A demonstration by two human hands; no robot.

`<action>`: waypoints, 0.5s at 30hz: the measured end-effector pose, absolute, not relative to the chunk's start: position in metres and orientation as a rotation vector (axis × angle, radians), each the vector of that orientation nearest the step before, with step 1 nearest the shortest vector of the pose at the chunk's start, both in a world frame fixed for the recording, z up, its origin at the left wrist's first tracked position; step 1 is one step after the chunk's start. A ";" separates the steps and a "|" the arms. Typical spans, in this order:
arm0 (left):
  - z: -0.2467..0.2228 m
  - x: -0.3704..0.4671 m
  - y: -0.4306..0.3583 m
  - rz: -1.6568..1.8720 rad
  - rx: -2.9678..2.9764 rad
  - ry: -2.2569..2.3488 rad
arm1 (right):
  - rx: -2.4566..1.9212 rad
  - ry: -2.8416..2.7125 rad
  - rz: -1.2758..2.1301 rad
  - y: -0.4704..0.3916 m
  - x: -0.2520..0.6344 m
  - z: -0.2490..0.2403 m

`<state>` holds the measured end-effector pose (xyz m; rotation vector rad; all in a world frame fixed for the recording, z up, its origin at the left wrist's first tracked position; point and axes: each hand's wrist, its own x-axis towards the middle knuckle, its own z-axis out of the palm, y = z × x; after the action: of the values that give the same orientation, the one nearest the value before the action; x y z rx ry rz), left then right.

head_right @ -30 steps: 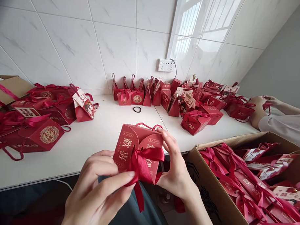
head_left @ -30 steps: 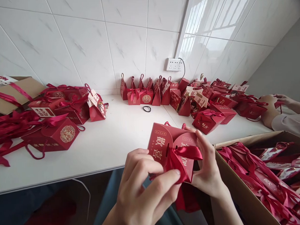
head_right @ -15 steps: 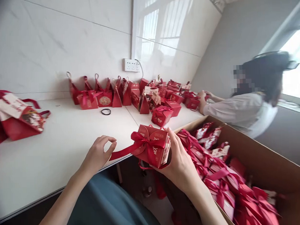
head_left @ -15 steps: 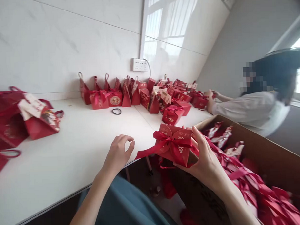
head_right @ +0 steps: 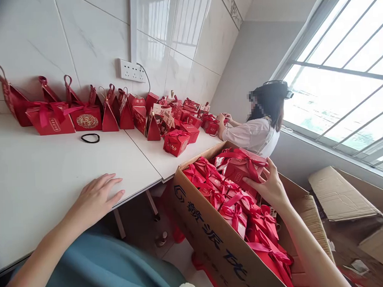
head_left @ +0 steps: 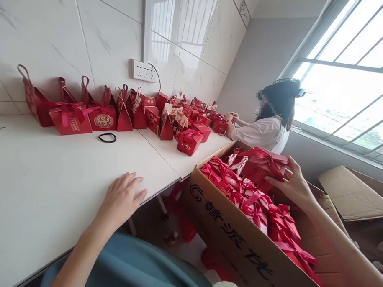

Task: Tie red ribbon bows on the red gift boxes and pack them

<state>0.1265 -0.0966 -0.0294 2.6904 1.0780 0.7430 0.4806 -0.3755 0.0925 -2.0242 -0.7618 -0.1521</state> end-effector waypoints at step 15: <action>-0.014 0.129 -0.099 0.572 2.851 1.065 | -2.177 -0.483 0.018 -0.508 0.493 0.100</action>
<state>0.1291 -0.0990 -0.0138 2.8508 1.0646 0.5719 0.4930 -0.5082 0.1001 -2.1771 -0.4831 0.0183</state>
